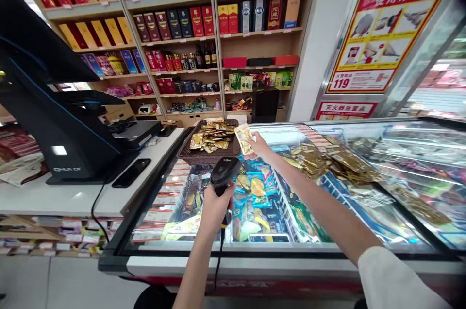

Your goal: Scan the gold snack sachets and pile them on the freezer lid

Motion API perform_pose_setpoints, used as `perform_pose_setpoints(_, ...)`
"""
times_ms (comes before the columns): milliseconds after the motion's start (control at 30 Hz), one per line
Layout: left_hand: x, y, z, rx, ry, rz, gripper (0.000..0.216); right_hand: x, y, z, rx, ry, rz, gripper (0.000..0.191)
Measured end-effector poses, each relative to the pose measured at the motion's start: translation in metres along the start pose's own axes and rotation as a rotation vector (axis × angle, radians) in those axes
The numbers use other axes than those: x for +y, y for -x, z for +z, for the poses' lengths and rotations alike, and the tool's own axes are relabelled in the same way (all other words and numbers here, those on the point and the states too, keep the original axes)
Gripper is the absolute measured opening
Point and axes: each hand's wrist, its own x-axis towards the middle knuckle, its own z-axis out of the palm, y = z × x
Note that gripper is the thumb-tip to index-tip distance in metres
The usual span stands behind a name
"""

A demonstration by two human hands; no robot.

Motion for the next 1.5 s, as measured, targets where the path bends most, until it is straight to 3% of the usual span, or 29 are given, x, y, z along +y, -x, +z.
perform_pose_setpoints(100, 0.0, 0.007, 0.02, -0.074, -0.013, 0.016, 0.025, 0.023, 0.047, -0.033, 0.029, -0.106, 0.069, 0.037)
perform_pose_setpoints(233, -0.003, 0.014, 0.045, -0.156, -0.027, 0.016, 0.024, 0.049, 0.094, -0.074, 0.156, -0.182, -0.022, 0.038)
perform_pose_setpoints(333, -0.01, 0.013, 0.059, -0.173, -0.049, 0.023, 0.025, 0.062, 0.117, -0.098, 0.237, -0.276, -0.084, 0.037)
perform_pose_setpoints(467, -0.019, 0.01, 0.071, -0.159, -0.114, 0.036, 0.027, 0.071, 0.134, -0.117, 0.344, -0.316, -0.041, 0.038)
perform_pose_setpoints(1067, -0.007, 0.031, 0.084, -0.198, -0.207, -0.023, 0.023, 0.073, 0.139, -0.114, 0.341, -0.232, -0.111, 0.038)
perform_pose_setpoints(1500, -0.006, 0.031, 0.085, -0.203, -0.265, -0.015, 0.036, 0.071, 0.141, -0.109, 0.34, -0.148, -0.138, 0.032)
